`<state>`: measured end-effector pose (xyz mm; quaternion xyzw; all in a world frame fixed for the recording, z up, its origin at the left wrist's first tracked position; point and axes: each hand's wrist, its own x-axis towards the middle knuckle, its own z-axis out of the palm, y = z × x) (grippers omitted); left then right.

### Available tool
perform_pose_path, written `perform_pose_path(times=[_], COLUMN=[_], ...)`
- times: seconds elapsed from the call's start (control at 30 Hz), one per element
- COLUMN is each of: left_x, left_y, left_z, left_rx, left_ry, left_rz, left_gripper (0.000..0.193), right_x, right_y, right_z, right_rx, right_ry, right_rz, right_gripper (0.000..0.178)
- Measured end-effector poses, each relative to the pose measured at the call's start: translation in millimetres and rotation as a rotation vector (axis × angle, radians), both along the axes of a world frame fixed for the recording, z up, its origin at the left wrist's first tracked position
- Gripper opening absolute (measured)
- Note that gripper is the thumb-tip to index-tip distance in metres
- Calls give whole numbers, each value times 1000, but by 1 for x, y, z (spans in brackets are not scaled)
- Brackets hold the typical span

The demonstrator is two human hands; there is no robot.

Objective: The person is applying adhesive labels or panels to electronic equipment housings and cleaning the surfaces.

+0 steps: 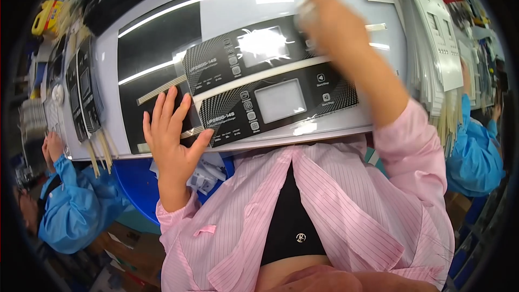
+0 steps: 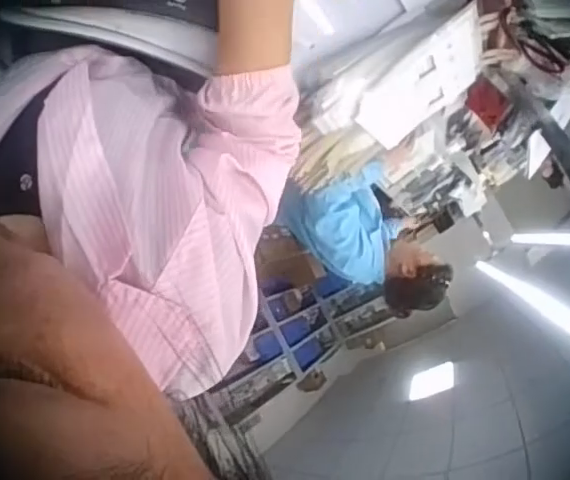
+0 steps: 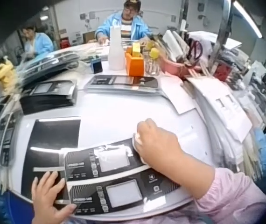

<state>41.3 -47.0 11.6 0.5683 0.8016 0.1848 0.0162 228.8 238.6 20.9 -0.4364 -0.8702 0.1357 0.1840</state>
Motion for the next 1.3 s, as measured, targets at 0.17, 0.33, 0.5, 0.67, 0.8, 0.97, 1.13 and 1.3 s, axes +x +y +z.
perform_pose_path(times=[0.17, 0.33, 0.5, 0.67, 0.8, 0.97, 1.13, 1.3], left_x=[4, 4, 4, 2, 2, 1, -1, 13], left_y=[-7, 3, -9, -1, -9, -7, -14, -13], left_z=[3, 0, 3, 1, 3, 2, 5, -3], left_rx=[8, -10, -9, -10, 19, 29, 35, 196], left_ry=[12, 24, 22, 32, 25, 37, -1, -8], left_rz=[10, -8, 12, 8, 0, -7, -19, 41], left_gripper=[65, 65, 65, 65, 64, 62, 63, 61], right_x=[19, 29, 34, 42, 50, 97, 117, 129], right_y=[6, -8, -7, -20, -18, 40, 48, 23], right_z=[20, -4, 28, 15, 23, 27, 12, -3], right_rx=[-150, 129, -244, 46, -88, -33, 268, 404], right_ry=[-66, 32, -78, -149, -91, -340, -7, 41], right_rz=[-92, 143, -123, -2, -18, -293, -422, -260], right_gripper=[30, 22, 24, 26, 27, 30, 41, 55])
